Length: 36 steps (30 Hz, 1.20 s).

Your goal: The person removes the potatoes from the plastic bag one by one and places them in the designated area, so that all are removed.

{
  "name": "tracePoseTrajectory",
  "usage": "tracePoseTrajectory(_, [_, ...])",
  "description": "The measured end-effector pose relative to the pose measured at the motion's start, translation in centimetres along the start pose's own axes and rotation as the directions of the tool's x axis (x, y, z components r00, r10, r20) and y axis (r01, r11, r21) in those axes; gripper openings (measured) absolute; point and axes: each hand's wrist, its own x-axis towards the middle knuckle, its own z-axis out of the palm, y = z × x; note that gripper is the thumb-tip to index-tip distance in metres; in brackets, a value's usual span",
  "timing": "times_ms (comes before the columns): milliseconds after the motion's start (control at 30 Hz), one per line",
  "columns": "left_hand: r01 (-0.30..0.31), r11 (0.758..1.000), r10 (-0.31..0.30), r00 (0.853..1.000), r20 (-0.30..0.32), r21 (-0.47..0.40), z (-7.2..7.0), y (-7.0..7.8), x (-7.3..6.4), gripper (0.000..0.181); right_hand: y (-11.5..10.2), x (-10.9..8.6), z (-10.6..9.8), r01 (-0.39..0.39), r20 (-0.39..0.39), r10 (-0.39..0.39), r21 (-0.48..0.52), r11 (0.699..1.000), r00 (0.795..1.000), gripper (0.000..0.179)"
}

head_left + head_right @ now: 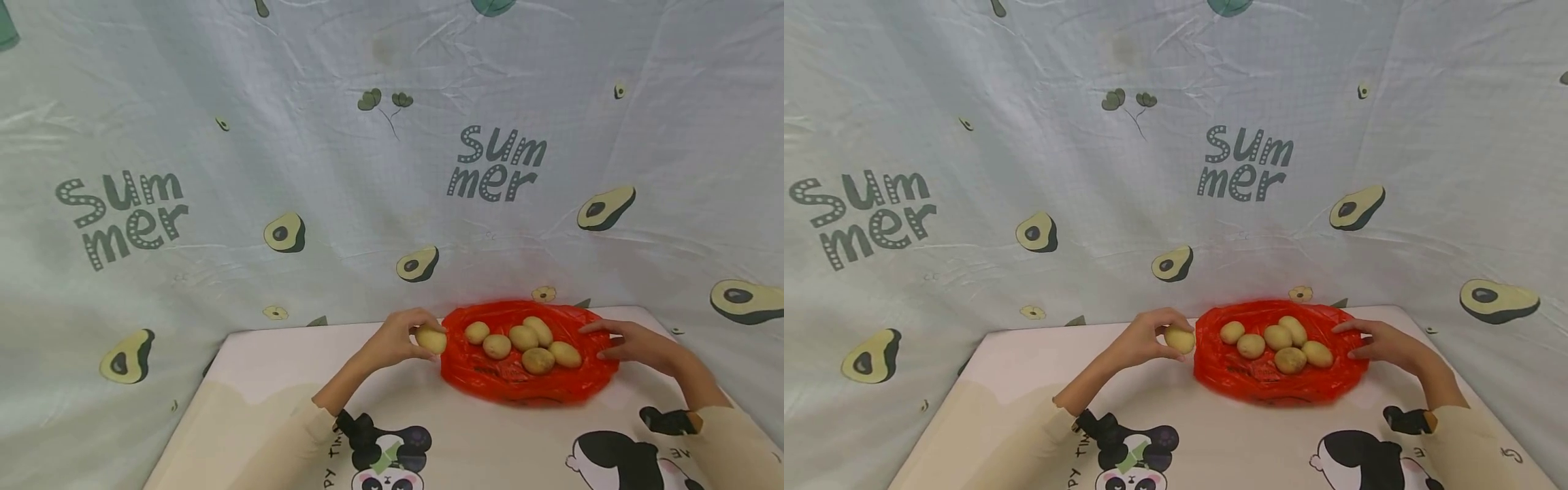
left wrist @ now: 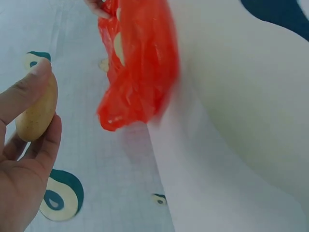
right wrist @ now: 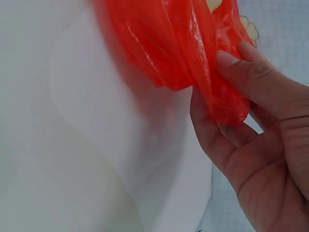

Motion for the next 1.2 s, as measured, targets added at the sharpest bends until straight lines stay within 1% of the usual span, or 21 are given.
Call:
tracePoseTrajectory(100, [0.038, 0.999, -0.038, 0.999, -0.020, 0.002, -0.3, -0.7, -1.0, 0.042, 0.2, 0.0, 0.2, 0.008, -0.005, -0.008, 0.000, 1.000, 1.000, 0.057])
tracePoseTrajectory(267, [0.068, 0.998, -0.067, 0.995, -0.074, 0.010, -1.4, -1.9, -2.5, 0.043, 0.2, 0.2, 0.4, 0.008, -0.017, -0.008, -0.017, 1.000, 1.000, 0.057])
tracePoseTrajectory(367, [0.090, 0.996, -0.087, 0.990, -0.111, 0.022, -2.0, -2.2, -3.3, 0.044, 0.2, 0.1, 0.5, 0.013, -0.022, -0.014, -0.043, 0.999, 1.000, 0.056])
tracePoseTrajectory(467, [0.113, 0.993, -0.107, 0.985, -0.132, 0.033, -2.5, -2.5, -4.2, 0.045, 0.3, -0.1, 0.4, 0.021, -0.030, -0.023, -0.075, 0.997, 0.999, 0.054])
tracePoseTrajectory(667, [0.123, 0.991, -0.111, 0.976, -0.187, 0.057, -3.8, -3.4, -5.9, 0.047, 0.4, -0.5, 0.5, 0.038, -0.037, -0.040, -0.069, 0.997, 0.998, 0.055])
tracePoseTrajectory(733, [0.129, 0.990, -0.115, 0.973, -0.199, 0.059, -4.2, -3.7, -6.4, 0.048, 0.5, -0.5, 0.6, 0.046, -0.042, -0.050, -0.080, 0.996, 0.998, 0.055])
tracePoseTrajectory(933, [0.155, 0.985, -0.136, 0.967, -0.215, 0.074, -5.2, -4.2, -7.3, 0.047, 0.9, -0.3, 0.7, 0.025, -0.046, -0.029, -0.087, 0.996, 0.999, 0.054])
tracePoseTrajectory(1033, [0.158, 0.984, -0.136, 0.964, -0.230, 0.080, -5.6, -4.3, -7.7, 0.046, 1.1, -0.3, 0.6, 0.044, -0.045, -0.049, -0.110, 0.993, 0.998, 0.052])
tracePoseTrajectory(1200, [0.171, 0.983, -0.147, 0.954, -0.263, 0.072, -6.1, -4.5, -8.5, 0.046, 1.1, -0.1, 0.3, 0.078, -0.045, -0.085, -0.142, 0.987, 0.995, 0.049])
